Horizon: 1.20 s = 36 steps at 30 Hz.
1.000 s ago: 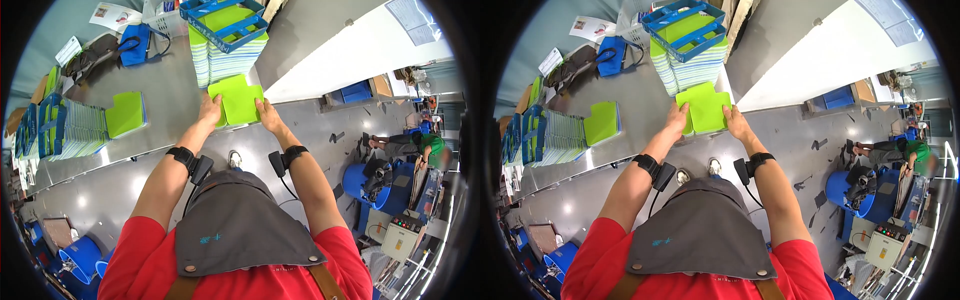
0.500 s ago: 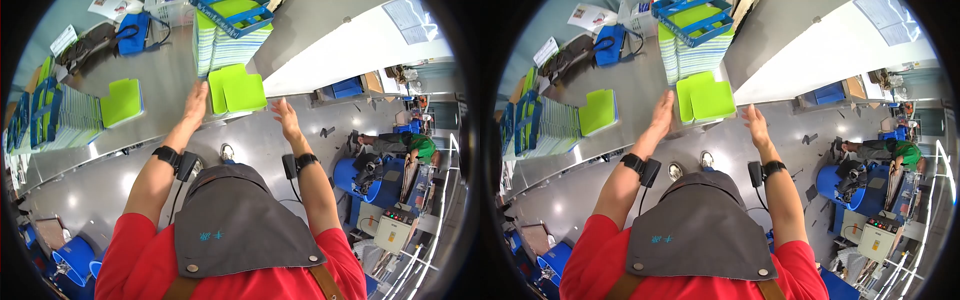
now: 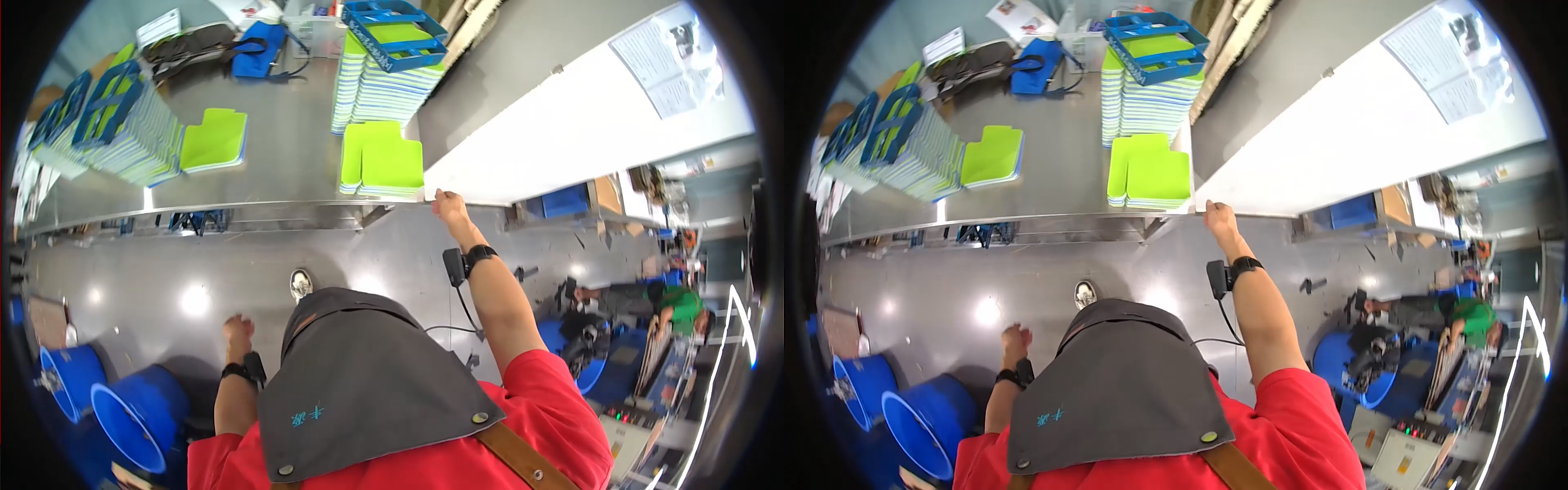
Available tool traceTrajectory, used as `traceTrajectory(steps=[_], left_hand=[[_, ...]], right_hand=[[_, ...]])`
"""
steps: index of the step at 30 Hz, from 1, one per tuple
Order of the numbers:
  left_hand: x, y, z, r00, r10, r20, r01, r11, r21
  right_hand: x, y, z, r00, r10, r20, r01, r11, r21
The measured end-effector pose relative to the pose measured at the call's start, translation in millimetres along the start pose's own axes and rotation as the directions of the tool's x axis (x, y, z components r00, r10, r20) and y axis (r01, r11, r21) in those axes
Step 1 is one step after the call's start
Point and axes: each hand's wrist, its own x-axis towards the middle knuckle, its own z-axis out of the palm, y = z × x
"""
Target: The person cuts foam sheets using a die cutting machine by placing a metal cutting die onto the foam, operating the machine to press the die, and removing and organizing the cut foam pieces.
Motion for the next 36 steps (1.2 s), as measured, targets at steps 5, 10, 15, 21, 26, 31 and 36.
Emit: traceTrajectory(steps=[5, 10, 15, 21, 26, 31, 36], left_hand=[[-116, -108, -60, 0.992, 0.099, -0.076, -0.048, 0.866, 0.497], [-177, -163, -88, 0.989, 0.146, 0.031, -0.143, 0.863, 0.484], [-157, -92, -69, 0.929, 0.338, 0.148, -0.363, 0.765, 0.533], [-84, 40, 20, 0.766, 0.570, 0.298, -0.642, 0.655, 0.398], [-72, 14, 148, 0.658, 0.622, 0.424, -0.615, 0.769, -0.175], [-156, 41, 230, 0.350, 0.862, 0.367, -0.758, 0.490, -0.429], [-186, 64, 265, 0.277, 0.891, 0.360, -0.692, 0.445, -0.569]], right_hand=[[106, 17, 54, 0.992, -0.097, -0.083, 0.098, 0.995, 0.007], [113, 10, 73, 0.987, -0.068, -0.145, 0.077, 0.995, 0.056], [66, -20, 53, 0.997, -0.081, -0.019, 0.083, 0.942, 0.326], [69, -18, 53, 0.987, -0.081, -0.139, 0.118, 0.952, 0.282], [74, -18, 55, 0.962, -0.076, -0.261, 0.115, 0.984, 0.138], [78, -9, 36, 0.941, -0.129, -0.312, 0.120, 0.992, -0.047], [96, -10, 41, 0.922, -0.168, -0.350, 0.122, 0.981, -0.149]])
